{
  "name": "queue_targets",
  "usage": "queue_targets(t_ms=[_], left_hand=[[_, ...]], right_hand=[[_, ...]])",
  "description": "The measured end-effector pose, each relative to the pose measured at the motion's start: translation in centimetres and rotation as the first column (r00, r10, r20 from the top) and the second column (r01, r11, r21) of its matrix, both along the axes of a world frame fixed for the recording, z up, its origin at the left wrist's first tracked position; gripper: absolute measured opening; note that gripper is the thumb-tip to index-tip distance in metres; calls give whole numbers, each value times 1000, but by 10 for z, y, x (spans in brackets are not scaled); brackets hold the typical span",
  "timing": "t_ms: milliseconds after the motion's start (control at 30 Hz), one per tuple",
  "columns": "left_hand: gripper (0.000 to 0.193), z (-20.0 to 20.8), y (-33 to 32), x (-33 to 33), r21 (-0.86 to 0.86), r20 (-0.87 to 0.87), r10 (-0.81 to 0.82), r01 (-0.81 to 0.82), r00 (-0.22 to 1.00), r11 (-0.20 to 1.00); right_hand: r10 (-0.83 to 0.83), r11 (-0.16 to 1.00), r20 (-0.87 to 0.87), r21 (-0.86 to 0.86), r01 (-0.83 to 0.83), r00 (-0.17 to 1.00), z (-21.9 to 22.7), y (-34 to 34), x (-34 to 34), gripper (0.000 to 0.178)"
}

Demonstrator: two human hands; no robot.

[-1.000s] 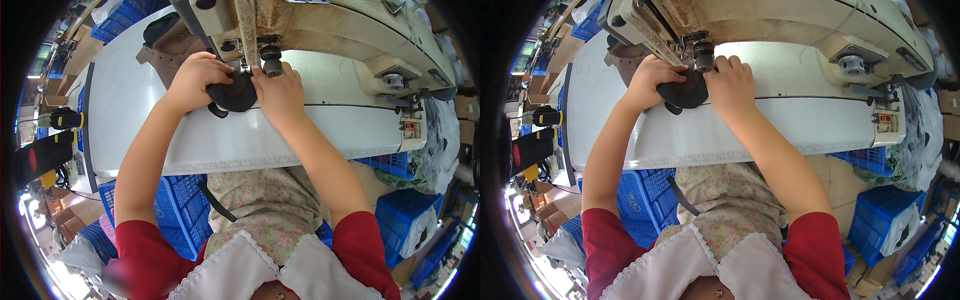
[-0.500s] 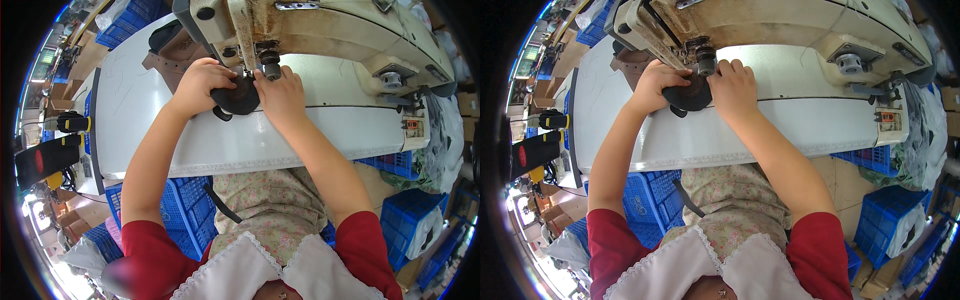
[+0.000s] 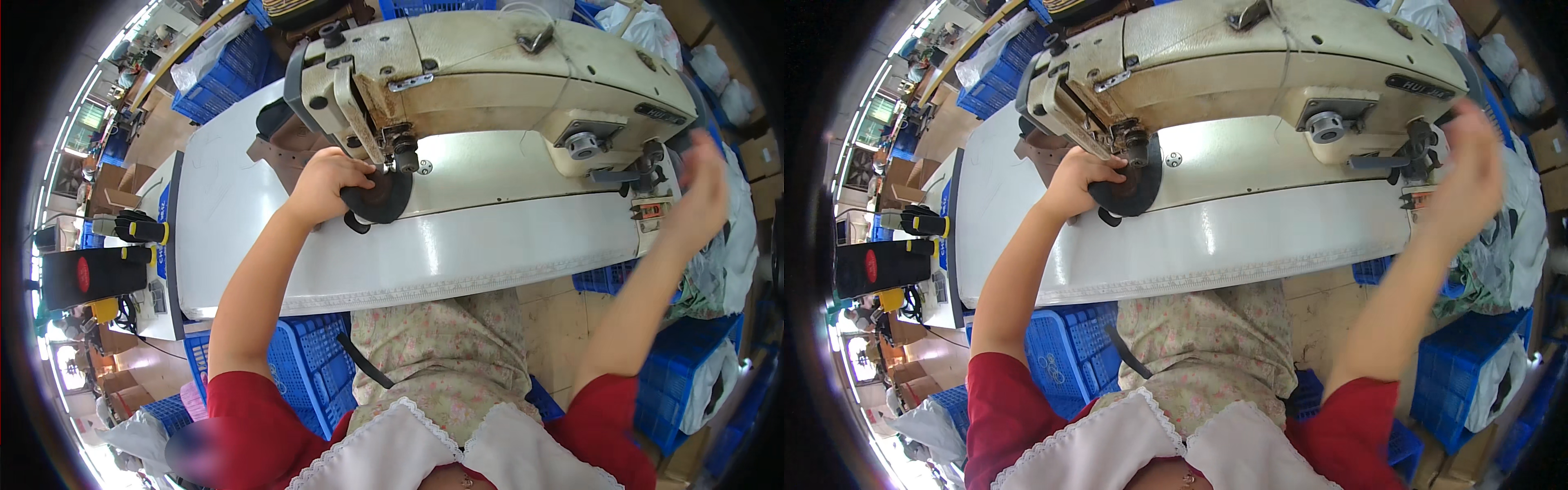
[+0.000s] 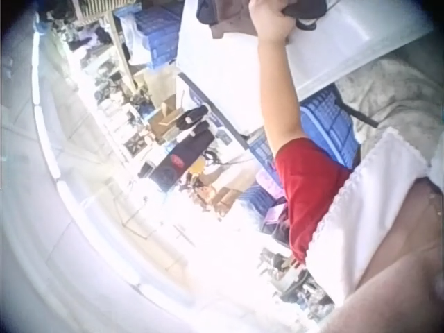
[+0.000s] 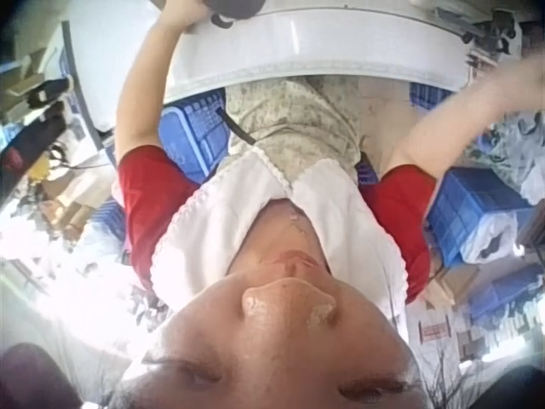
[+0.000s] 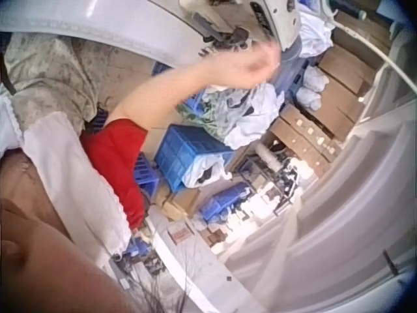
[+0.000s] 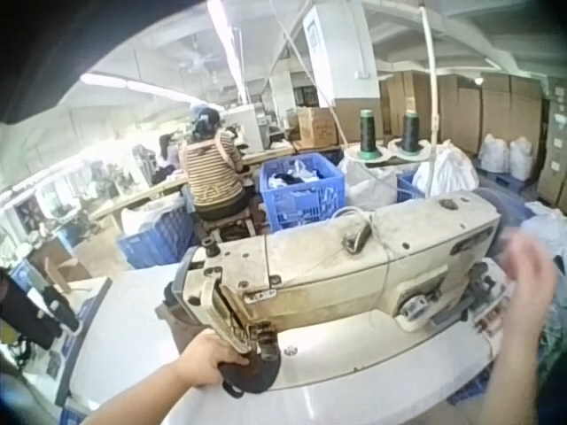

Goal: Sew and assemble leather shoe upper components using an industrial sewing machine.

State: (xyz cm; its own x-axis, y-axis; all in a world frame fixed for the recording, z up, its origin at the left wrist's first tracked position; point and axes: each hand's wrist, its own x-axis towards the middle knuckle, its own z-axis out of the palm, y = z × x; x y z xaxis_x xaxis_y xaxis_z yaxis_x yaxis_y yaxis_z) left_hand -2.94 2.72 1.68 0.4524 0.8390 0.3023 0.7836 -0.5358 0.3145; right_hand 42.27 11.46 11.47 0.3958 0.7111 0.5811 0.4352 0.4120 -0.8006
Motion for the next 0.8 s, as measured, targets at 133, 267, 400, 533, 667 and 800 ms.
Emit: queue_targets(t_ms=[133,267,400,533,667,800], left_hand=[[39,-17,23,9,-33,58,-47,49,997,998],[41,-11,9,4,-72,21,18,-17,1000,997],[40,-6,-5,-8,-84,-23,50,-52,998,995],[36,-7,14,10,-40,-33,-11,10,999,999],[36,-6,7,6,-62,-51,14,-17,999,998],[36,-10,5,0,-37,-43,11,-12,999,999]], right_hand=[[-111,978,279,-142,156,954,23,157,168,47],[51,950,449,-298,95,892,16,173,148,52],[-84,992,263,117,55,961,-53,127,111,45],[-242,970,223,24,243,944,-130,110,139,44],[-274,942,210,257,217,939,-46,125,119,52],[-263,965,307,73,253,915,-41,130,112,48]])
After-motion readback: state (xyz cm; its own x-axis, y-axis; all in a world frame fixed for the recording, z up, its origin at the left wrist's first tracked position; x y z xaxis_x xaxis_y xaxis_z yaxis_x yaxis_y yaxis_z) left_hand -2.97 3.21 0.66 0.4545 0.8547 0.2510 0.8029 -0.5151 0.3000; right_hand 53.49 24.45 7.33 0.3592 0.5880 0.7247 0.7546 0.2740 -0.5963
